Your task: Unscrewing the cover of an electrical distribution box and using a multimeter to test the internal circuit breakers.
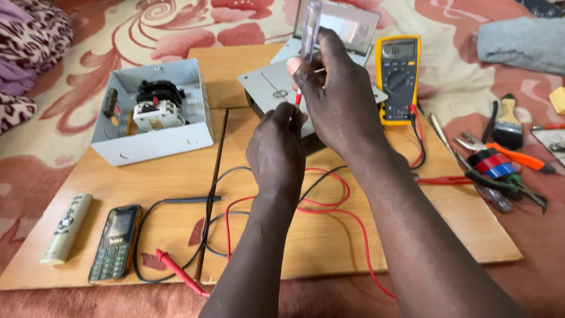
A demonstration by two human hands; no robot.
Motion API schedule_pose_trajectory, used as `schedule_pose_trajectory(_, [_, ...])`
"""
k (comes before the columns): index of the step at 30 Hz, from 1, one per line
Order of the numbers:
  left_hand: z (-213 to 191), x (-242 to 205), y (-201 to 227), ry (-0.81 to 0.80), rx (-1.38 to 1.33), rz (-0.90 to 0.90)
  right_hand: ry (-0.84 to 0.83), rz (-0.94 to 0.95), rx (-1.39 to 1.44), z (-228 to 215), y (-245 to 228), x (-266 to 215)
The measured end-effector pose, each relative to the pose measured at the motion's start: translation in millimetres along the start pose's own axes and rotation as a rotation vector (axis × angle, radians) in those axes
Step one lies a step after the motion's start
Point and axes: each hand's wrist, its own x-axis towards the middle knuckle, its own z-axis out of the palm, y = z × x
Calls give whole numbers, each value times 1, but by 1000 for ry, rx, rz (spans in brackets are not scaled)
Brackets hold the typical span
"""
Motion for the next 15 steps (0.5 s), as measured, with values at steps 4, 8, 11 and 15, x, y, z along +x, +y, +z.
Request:
schedule_pose_trajectory(4, [-4, -3, 5, -18, -15, -58, -50, 86, -2, 10, 10, -9])
schedule_pose_trajectory(8, [-7, -2, 8, -91, 14, -116, 53, 142, 18, 20, 18, -12])
schedule_pose_trajectory(11, [-9, -3, 8, -83, 14, -117, 103, 153, 30, 23, 17, -12])
schedule_pose_trajectory(15, [-5, -2, 4, -25, -3, -95, 116, 108, -9, 22, 15, -11])
